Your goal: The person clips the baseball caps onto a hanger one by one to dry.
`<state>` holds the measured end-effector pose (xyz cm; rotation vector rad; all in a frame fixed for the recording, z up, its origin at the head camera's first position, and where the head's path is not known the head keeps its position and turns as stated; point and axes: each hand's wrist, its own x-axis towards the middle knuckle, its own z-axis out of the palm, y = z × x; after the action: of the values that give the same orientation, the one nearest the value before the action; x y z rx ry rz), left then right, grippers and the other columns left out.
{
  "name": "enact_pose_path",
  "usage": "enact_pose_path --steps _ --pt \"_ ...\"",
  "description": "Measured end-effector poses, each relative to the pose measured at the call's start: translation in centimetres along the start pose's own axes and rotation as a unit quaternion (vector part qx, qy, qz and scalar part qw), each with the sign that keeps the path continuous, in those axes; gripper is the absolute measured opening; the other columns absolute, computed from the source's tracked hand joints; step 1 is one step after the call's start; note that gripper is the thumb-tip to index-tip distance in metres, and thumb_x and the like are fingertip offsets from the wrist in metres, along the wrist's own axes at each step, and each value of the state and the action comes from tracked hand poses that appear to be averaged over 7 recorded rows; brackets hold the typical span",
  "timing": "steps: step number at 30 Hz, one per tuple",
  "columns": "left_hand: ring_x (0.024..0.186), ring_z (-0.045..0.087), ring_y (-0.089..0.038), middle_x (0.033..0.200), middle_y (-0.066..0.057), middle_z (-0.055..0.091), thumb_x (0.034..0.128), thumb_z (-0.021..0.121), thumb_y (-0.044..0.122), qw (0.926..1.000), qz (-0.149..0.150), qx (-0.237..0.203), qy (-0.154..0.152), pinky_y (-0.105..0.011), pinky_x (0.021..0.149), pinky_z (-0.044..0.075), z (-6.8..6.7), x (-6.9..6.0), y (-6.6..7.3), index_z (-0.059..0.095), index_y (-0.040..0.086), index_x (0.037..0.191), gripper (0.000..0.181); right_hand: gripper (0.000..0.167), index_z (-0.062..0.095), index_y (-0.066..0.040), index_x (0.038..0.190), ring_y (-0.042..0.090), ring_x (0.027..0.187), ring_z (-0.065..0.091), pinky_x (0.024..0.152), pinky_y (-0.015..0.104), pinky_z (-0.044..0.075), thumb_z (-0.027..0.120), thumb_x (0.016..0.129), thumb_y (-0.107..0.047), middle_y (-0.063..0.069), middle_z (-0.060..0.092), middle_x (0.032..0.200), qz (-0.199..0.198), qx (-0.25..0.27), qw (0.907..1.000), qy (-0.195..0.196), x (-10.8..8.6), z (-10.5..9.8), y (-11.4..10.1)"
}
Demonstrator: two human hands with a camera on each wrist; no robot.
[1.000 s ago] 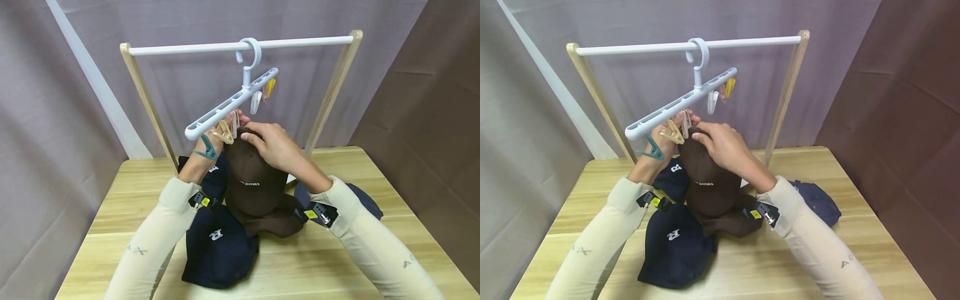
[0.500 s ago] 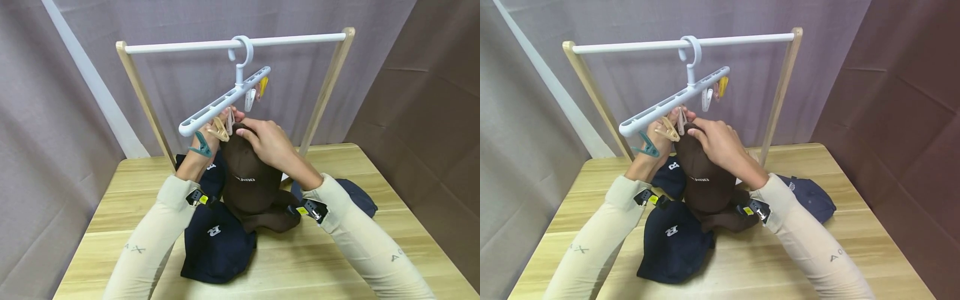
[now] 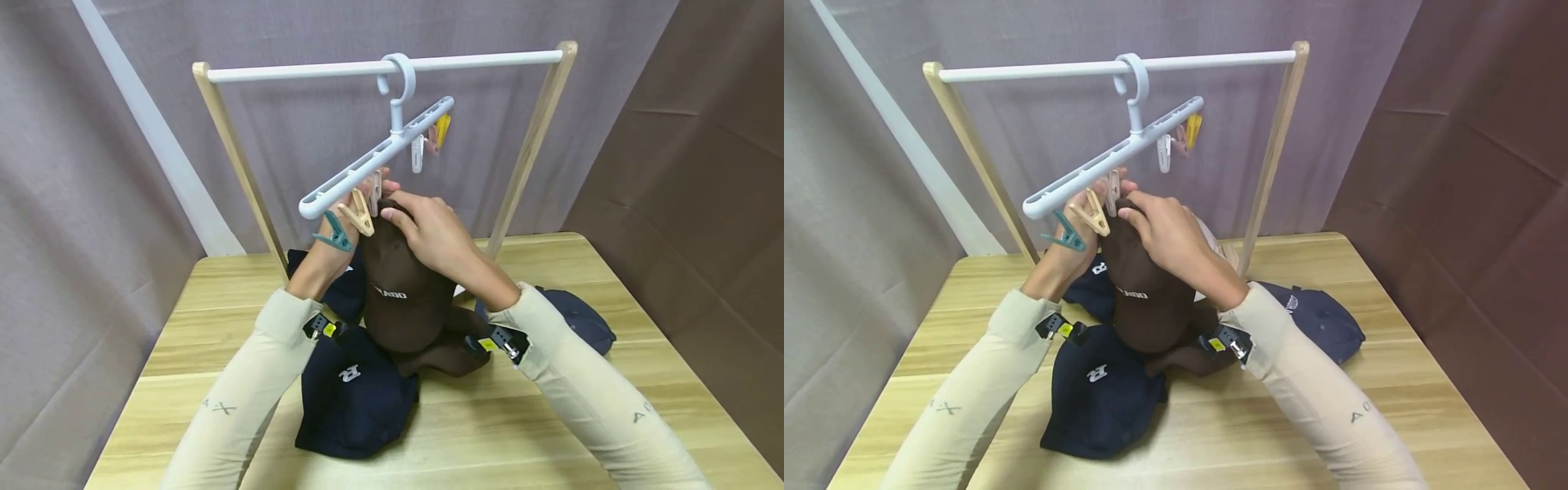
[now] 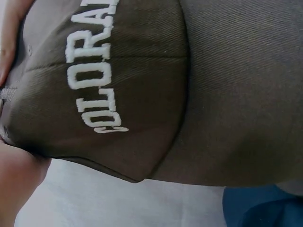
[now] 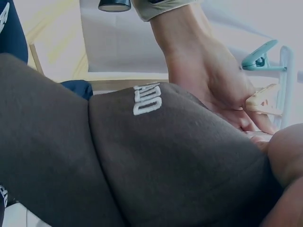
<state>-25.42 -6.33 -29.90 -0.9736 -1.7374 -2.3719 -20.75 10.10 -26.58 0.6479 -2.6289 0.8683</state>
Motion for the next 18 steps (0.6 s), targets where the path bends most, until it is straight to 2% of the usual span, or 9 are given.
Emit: enact_pose_path --steps 2,3,6,9,12,16,18 --pt "0.109 0.064 -0.011 0.116 0.002 0.073 0.0909 0.059 0.075 1.0000 -0.007 0.005 -0.005 -0.027 0.099 0.047 -0.3 -0.2 -0.1 0.051 -0.007 0.146 0.099 0.025 0.070 -0.005 0.122 0.032 0.091 0.069 0.080 0.050 0.049 0.059 0.110 -0.023 0.014 0.073 0.099 0.007 0.000 1.0000 -0.004 0.2 0.2 -0.2" --pt "0.111 0.064 -0.012 0.121 -0.004 0.072 0.0954 0.057 0.071 0.9999 -0.008 0.004 -0.011 -0.028 0.101 0.047 -0.4 -0.3 -0.1 0.049 -0.006 0.149 0.095 0.026 0.069 -0.004 0.125 0.032 0.093 0.069 0.081 0.050 0.050 0.058 0.110 -0.023 0.015 0.073 0.101 0.011 -0.001 0.9999 -0.007 0.3 0.3 -0.3" --pt "0.119 0.063 -0.015 0.132 -0.021 0.067 0.1110 0.049 0.048 0.9996 0.005 0.022 -0.016 -0.030 0.105 0.046 -0.5 -0.7 -0.4 0.046 -0.006 0.152 0.068 0.028 0.066 -0.003 0.128 0.036 0.096 0.071 0.083 0.054 0.051 0.055 0.111 -0.023 0.017 0.073 0.103 0.018 -0.012 0.9996 -0.016 0.3 0.6 -0.6" --pt "0.131 0.058 -0.019 0.143 -0.031 0.058 0.1152 0.037 0.020 0.9986 0.024 0.046 -0.006 -0.032 0.112 0.042 -0.2 -0.8 -0.7 0.044 -0.010 0.152 0.048 0.025 0.063 -0.002 0.120 0.039 0.093 0.070 0.080 0.056 0.051 0.052 0.112 -0.024 0.017 0.070 0.095 0.016 -0.023 0.9995 -0.018 0.4 0.9 -0.8" --pt "0.140 0.053 -0.027 0.149 -0.031 0.053 0.1151 0.033 0.013 0.9965 0.033 0.076 0.013 -0.033 0.117 0.039 0.1 -0.9 -0.9 0.046 -0.012 0.150 0.045 0.023 0.061 -0.003 0.113 0.036 0.084 0.067 0.074 0.053 0.050 0.050 0.113 -0.024 0.013 0.064 0.085 0.013 -0.022 0.9996 -0.014 0.5 1.3 -0.9" --pt "0.143 0.048 -0.038 0.150 -0.032 0.051 0.1140 0.032 0.011 0.9933 0.048 0.091 0.052 -0.036 0.121 0.035 0.8 -0.7 -1.6 0.047 -0.016 0.147 0.045 0.023 0.063 -0.005 0.118 0.030 0.079 0.063 0.070 0.047 0.048 0.049 0.113 -0.024 0.010 0.064 0.085 0.018 -0.019 0.9997 -0.005 0.6 1.5 -1.1" --pt "0.144 0.047 -0.040 0.150 -0.032 0.052 0.1131 0.034 0.010 0.9913 0.044 0.097 0.077 -0.034 0.121 0.036 1.0 -0.8 -1.8 0.047 -0.017 0.147 0.045 0.024 0.064 -0.006 0.119 0.030 0.079 0.063 0.069 0.046 0.048 0.050 0.113 -0.024 0.009 0.065 0.086 0.021 -0.021 0.9996 0.001 0.6 1.5 -1.2"
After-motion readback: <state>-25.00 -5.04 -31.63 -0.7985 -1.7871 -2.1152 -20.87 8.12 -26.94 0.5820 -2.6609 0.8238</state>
